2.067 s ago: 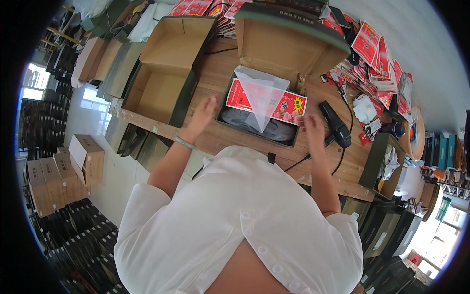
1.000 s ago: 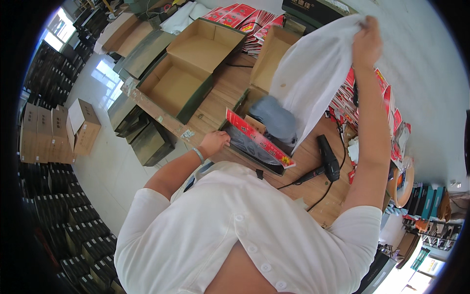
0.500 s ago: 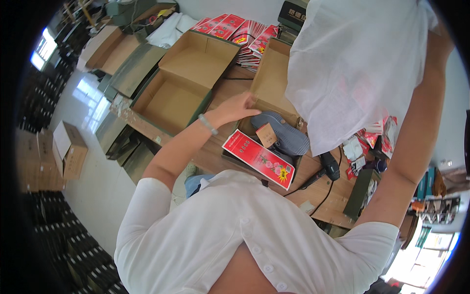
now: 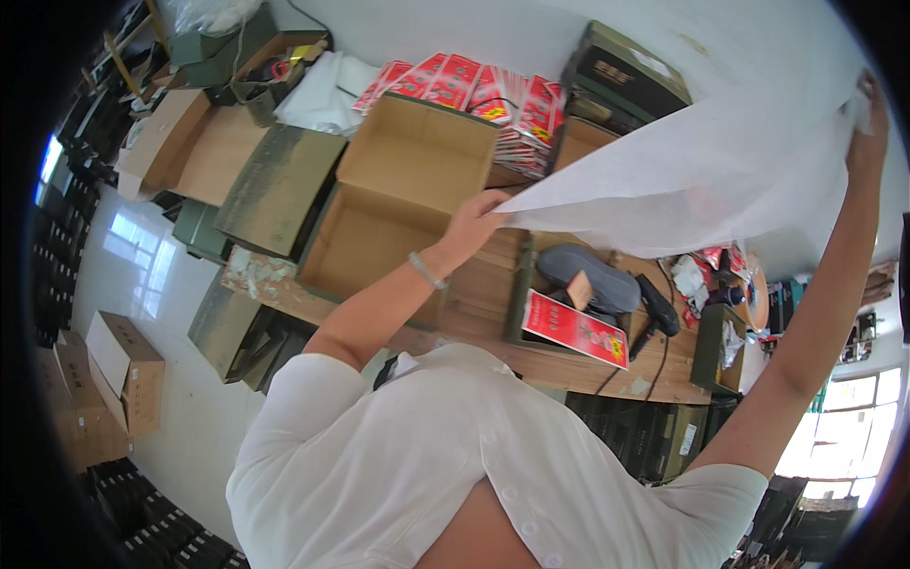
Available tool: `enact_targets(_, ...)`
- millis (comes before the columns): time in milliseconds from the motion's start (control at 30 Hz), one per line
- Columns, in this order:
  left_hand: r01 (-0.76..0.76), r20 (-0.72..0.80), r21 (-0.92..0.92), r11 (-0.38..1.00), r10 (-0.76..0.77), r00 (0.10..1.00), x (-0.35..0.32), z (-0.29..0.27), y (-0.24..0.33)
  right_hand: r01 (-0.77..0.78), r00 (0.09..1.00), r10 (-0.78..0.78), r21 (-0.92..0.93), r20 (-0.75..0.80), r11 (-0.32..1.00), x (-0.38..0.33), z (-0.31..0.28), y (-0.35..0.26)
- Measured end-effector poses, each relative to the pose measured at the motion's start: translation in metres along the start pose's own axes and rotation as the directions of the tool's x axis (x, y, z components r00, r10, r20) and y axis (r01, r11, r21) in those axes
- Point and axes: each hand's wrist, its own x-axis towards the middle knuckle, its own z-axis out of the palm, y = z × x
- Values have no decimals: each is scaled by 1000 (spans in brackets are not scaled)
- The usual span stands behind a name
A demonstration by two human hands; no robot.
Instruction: The person assembles green cardboard boxes, places white tissue paper and a pair of shoes inside, adds a red card, closes the box, and uses a handheld heat gun to seal the label. The person then stacks the finished box with others.
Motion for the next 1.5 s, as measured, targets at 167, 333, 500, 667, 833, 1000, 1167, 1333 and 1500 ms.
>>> enact_targets(167,319,-322,246,915,-233,917,-66,-158,30,-598,674,588,-138,448,790,-84,160,61)
enact_targets(333,497,-472,512,700,-255,844,-98,-241,23,-130,693,326,-333,643,934,-142,371,112)
enact_targets(500,579,-648,482,658,-177,741,-105,-270,-15,-321,644,588,-525,489,788,-171,541,53)
enact_targets(667,760,-775,508,405,-170,609,-87,-267,-37,-334,603,604,-524,521,784,-206,642,18)
enact_targets(833,809,-809,484,334,-182,559,-83,-267,-53,-456,655,666,-516,356,725,-271,686,-12)
enact_targets(1000,796,-806,509,329,-144,574,-95,-266,-60,-95,854,43,74,519,993,-358,628,-158)
enact_targets(1167,786,-785,542,296,-155,600,-96,-264,-58,78,424,-471,487,774,870,-470,571,-240)
enact_targets(1333,781,-762,624,29,-196,617,-102,-274,-80,120,381,-491,484,784,867,-522,593,-249)
enact_targets(1500,664,-685,724,-190,-314,657,-100,-286,-104,75,324,-464,466,825,881,-555,611,-245)
